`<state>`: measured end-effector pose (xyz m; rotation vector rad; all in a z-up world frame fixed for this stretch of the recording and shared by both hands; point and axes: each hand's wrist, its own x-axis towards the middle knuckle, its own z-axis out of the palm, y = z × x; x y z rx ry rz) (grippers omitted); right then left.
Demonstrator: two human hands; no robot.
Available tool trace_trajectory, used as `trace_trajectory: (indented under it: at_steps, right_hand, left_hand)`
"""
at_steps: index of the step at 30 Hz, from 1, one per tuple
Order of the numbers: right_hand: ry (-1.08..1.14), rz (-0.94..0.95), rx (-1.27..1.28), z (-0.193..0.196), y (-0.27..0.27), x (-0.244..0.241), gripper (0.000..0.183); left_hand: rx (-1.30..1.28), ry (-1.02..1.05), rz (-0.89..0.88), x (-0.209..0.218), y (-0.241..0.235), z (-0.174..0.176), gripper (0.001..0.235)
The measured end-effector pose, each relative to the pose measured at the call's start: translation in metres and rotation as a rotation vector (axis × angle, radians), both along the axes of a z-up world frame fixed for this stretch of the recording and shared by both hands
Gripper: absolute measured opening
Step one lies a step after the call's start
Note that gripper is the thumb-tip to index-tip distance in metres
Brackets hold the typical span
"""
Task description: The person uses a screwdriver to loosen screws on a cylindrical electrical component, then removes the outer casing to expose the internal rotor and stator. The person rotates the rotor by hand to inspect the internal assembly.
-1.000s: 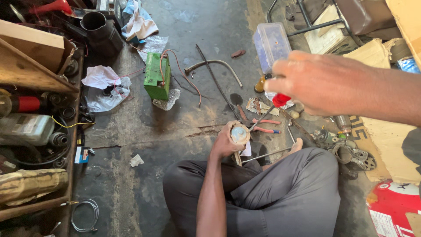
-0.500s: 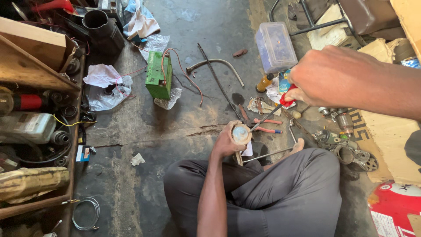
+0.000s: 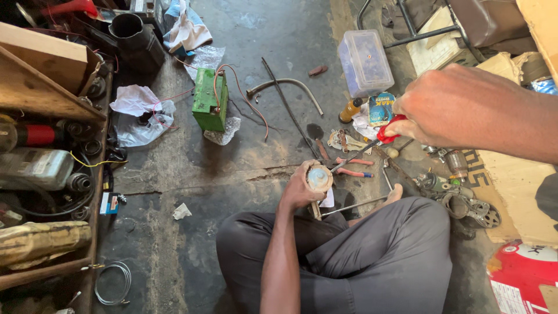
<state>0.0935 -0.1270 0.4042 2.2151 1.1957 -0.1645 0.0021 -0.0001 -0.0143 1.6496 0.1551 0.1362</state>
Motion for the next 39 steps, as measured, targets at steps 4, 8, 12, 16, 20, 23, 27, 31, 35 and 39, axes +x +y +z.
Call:
trace_trajectory:
  at_steps: [4,8,12,16,20,23,27,31,35,39]
  right_hand:
    - [0.029,-0.119,-0.038,0.001,0.003,-0.004,0.045]
    - [0.042,-0.092,-0.023,-0.001,0.003,-0.002,0.046]
    - [-0.004,-0.085,-0.075,-0.006,0.0,0.009,0.056]
    - [0.058,0.068,0.059,-0.011,-0.007,0.013,0.05]
    - [0.096,0.211,0.083,-0.013,-0.012,0.007,0.047]
    - [0.07,0.123,0.119,-0.01,-0.012,0.006,0.043]
    - [0.03,0.011,0.191,-0.009,-0.011,0.004,0.037]
    - [0.029,0.006,0.198,-0.01,-0.011,0.005,0.038]
    - [0.038,0.018,0.227,-0.011,-0.008,0.003,0.04]
    - [0.03,0.005,0.166,-0.006,0.002,-0.005,0.038]
  left_hand:
    - [-0.019,-0.03,-0.004,0.0,0.001,0.002,0.093]
    - [0.022,-0.006,-0.005,-0.001,0.002,0.006,0.094]
    - [0.047,-0.016,-0.002,-0.002,0.002,0.009,0.094]
    - [0.043,-0.001,0.006,-0.003,0.003,0.015,0.092]
    - [0.096,-0.111,-0.013,-0.007,0.001,0.025,0.083]
    - [0.239,-0.116,-0.044,-0.009,0.001,0.033,0.077]
    - [0.353,-0.192,-0.023,-0.011,-0.001,0.036,0.064]
    - [0.358,-0.176,0.056,-0.004,-0.005,0.03,0.049]
    - [0.277,-0.182,0.208,0.001,-0.014,0.023,0.029]
    - [0.192,-0.204,0.25,0.002,-0.017,0.019,0.024]
